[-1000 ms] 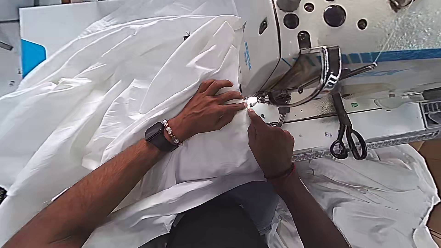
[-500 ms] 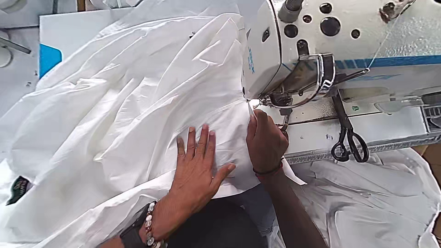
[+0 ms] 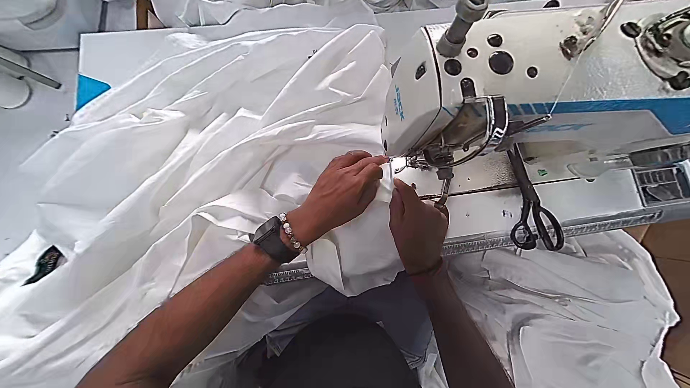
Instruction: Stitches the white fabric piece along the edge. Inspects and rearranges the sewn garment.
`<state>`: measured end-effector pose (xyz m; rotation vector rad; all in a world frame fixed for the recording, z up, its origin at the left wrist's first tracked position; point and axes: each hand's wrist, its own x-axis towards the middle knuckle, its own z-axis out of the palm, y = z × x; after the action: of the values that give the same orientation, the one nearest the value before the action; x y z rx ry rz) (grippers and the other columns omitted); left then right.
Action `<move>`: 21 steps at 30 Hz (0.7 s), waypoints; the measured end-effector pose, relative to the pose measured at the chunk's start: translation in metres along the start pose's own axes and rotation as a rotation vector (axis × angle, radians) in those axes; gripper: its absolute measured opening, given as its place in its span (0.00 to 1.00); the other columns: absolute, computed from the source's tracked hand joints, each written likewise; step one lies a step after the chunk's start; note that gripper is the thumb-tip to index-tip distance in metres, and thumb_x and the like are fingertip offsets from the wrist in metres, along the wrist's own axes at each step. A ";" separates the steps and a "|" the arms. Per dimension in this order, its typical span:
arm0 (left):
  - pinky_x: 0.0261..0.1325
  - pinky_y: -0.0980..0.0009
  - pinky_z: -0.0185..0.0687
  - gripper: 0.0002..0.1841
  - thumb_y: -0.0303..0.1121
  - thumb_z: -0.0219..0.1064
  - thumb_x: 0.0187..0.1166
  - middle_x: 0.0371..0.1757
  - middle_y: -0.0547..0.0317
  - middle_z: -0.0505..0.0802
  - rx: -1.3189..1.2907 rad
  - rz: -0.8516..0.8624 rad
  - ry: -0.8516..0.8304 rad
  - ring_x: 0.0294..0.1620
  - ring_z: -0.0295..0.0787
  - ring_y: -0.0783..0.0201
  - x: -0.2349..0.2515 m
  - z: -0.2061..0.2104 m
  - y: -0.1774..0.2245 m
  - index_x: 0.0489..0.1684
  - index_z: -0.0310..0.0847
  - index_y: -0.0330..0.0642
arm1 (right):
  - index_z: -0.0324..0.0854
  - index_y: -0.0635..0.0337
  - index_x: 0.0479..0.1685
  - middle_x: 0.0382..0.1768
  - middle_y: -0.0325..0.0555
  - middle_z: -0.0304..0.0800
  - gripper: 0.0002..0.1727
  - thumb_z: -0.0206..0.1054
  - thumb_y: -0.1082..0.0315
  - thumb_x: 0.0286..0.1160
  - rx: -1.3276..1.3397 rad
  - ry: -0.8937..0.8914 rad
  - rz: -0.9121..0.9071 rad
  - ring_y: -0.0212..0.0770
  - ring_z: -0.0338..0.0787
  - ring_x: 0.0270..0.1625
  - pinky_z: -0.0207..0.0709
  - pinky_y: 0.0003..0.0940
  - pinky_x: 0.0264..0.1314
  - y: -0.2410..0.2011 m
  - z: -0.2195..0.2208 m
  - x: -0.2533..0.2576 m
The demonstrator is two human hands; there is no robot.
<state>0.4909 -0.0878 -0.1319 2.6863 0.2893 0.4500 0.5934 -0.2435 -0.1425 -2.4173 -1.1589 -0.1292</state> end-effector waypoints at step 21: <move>0.49 0.63 0.88 0.13 0.43 0.58 0.85 0.45 0.66 0.93 -0.224 -0.316 -0.088 0.46 0.90 0.68 -0.015 -0.030 0.042 0.52 0.88 0.51 | 0.80 0.40 0.78 0.65 0.47 0.83 0.27 0.54 0.46 0.84 -0.128 -0.055 -0.042 0.53 0.78 0.68 0.68 0.54 0.64 -0.010 0.002 -0.020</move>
<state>0.4720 -0.1188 -0.0919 2.3788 0.5891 0.2513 0.5726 -0.2514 -0.1465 -2.5221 -1.2619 -0.1557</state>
